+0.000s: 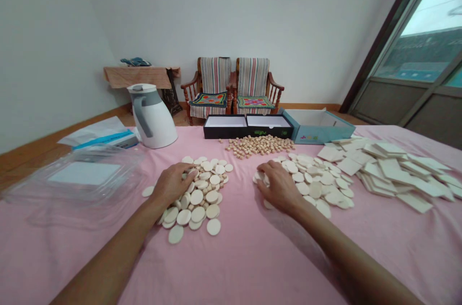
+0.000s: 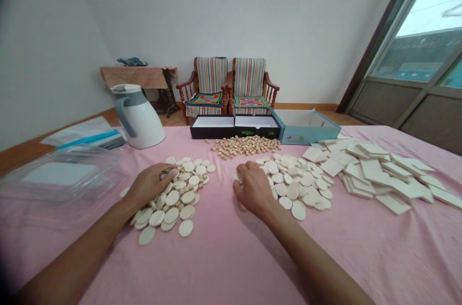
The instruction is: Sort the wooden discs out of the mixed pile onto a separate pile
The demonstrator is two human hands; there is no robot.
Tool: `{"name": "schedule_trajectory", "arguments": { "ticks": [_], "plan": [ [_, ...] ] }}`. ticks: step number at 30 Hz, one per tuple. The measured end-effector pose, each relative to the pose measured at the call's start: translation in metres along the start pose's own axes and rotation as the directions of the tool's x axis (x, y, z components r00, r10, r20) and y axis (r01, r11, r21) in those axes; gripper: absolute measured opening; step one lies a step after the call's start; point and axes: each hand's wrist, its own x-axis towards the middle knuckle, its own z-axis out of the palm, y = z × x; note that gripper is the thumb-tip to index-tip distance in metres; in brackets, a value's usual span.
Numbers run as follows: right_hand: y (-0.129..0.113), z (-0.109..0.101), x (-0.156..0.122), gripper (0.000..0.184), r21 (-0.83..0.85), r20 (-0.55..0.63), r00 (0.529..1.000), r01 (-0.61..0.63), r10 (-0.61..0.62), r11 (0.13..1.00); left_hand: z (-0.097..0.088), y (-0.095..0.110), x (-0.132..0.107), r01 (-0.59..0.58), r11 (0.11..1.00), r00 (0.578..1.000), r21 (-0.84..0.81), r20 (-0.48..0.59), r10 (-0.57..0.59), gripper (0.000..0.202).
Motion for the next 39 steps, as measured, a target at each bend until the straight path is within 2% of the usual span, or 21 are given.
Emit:
{"name": "schedule_trajectory", "arguments": {
  "ticks": [5,8,10,12,14,18,22,26,29,33,36,39],
  "plan": [
    [0.057,-0.038,-0.012,0.026,-0.259,-0.175,0.969,-0.218,0.176,0.941,-0.001,0.001,0.001,0.016,1.000,1.000,0.012,0.008,-0.016,0.040],
    [0.069,-0.043,-0.012,0.032,-0.281,-0.283,0.939,-0.274,0.193,0.920,-0.001,0.001,0.001,0.017,1.000,1.000,0.012,0.006,-0.017,0.040],
    [0.063,-0.037,-0.006,0.032,-0.197,-0.269,0.954,-0.189,0.132,0.962,-0.001,0.000,0.001,0.015,1.000,1.000,0.009,0.006,-0.015,0.040],
    [0.048,-0.025,0.006,0.027,-0.062,-0.177,0.983,-0.052,0.041,0.997,-0.001,0.000,0.001,0.015,1.000,1.000,0.008,0.006,-0.016,0.040],
    [0.028,-0.008,0.022,0.023,0.053,-0.067,0.997,0.033,-0.029,0.998,0.000,0.000,0.001,0.013,1.000,1.000,0.006,0.002,-0.013,0.040],
    [-0.008,0.031,0.056,0.030,0.153,0.065,0.984,0.157,-0.168,0.976,0.000,0.000,0.000,0.012,1.000,1.000,0.000,-0.004,-0.012,0.038],
    [-0.031,0.061,0.078,0.032,0.118,0.118,0.978,0.158,-0.172,0.980,0.000,0.001,-0.001,0.021,1.000,1.000,-0.006,-0.006,-0.021,0.037],
    [-0.039,0.073,0.076,0.025,0.071,0.125,0.984,0.121,-0.129,0.990,-0.001,0.002,-0.002,0.018,1.000,1.000,-0.011,-0.005,-0.018,0.037],
    [-0.030,0.067,0.064,0.024,0.064,0.091,0.988,0.117,-0.122,0.991,-0.001,0.002,-0.002,0.011,1.000,1.000,-0.013,0.007,-0.011,0.036],
    [0.001,0.040,0.042,0.023,0.053,0.043,0.996,0.074,-0.076,0.996,-0.001,0.001,-0.001,0.008,1.000,1.000,-0.005,0.013,-0.008,0.038],
    [0.036,0.012,0.027,0.023,0.011,-0.087,0.996,0.016,-0.015,1.000,-0.002,0.001,0.000,0.005,1.000,1.000,-0.003,0.011,-0.005,0.040],
    [0.076,-0.012,0.014,0.026,-0.059,-0.247,0.967,-0.072,0.055,0.996,-0.002,0.001,0.001,0.007,1.000,1.000,-0.009,0.005,-0.007,0.042]
  ]
}}
